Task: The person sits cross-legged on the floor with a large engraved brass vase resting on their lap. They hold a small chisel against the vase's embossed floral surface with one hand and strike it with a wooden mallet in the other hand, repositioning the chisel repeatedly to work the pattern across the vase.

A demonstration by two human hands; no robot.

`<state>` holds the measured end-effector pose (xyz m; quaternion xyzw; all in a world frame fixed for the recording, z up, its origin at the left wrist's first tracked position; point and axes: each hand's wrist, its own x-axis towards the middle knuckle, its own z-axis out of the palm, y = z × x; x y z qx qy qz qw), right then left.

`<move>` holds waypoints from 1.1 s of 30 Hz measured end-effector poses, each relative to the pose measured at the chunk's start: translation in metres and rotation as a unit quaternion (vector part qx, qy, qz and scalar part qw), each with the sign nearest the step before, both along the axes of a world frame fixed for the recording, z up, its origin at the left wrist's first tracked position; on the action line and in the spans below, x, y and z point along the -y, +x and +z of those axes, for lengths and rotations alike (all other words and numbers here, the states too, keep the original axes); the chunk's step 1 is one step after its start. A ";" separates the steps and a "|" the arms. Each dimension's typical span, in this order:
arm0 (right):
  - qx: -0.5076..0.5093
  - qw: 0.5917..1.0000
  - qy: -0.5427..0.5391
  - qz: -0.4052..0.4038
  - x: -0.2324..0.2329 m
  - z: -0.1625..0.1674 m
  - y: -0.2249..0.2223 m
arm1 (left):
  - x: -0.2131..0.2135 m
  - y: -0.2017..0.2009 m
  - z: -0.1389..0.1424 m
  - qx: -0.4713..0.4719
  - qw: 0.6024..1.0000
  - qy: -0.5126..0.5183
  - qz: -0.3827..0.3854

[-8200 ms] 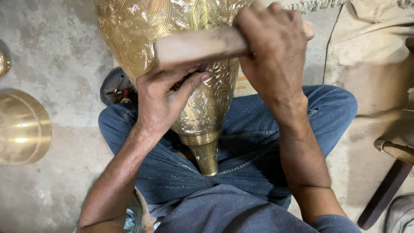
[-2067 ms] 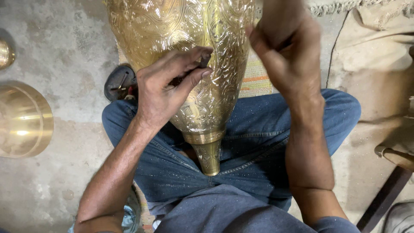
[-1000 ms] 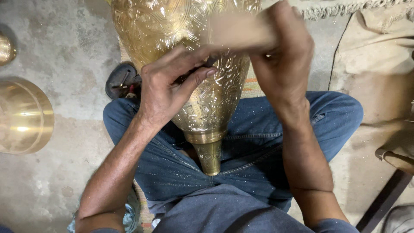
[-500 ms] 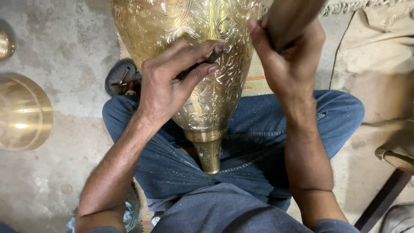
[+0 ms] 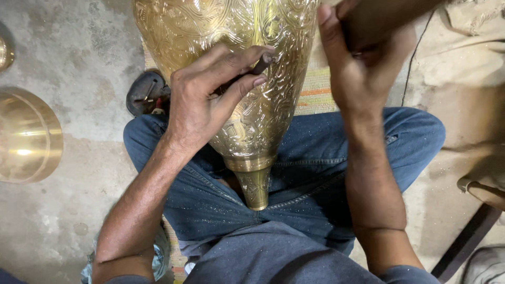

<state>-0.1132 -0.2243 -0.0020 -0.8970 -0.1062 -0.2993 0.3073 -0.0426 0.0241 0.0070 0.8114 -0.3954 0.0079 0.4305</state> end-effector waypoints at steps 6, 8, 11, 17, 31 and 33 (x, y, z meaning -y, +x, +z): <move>0.081 0.989 -0.050 -0.114 0.008 -0.017 0.007 | 0.001 0.002 0.000 0.065 0.997 -0.026 -0.020; 0.032 0.983 0.177 -0.035 0.010 -0.020 0.009 | 0.000 0.001 -0.001 0.024 1.000 -0.010 -0.003; 0.029 0.976 0.218 -0.011 0.010 -0.020 0.007 | 0.001 0.002 0.000 0.073 0.996 -0.033 -0.024; -0.087 0.964 0.251 -0.003 0.007 0.000 -0.002 | 0.002 0.001 0.003 0.048 0.999 -0.007 -0.006; -0.064 0.983 0.171 0.027 0.008 0.003 -0.005 | -0.001 0.002 -0.009 0.019 1.000 -0.017 -0.004; -0.061 0.992 0.108 0.022 0.010 0.000 -0.003 | -0.002 0.005 -0.014 0.032 0.999 -0.034 -0.012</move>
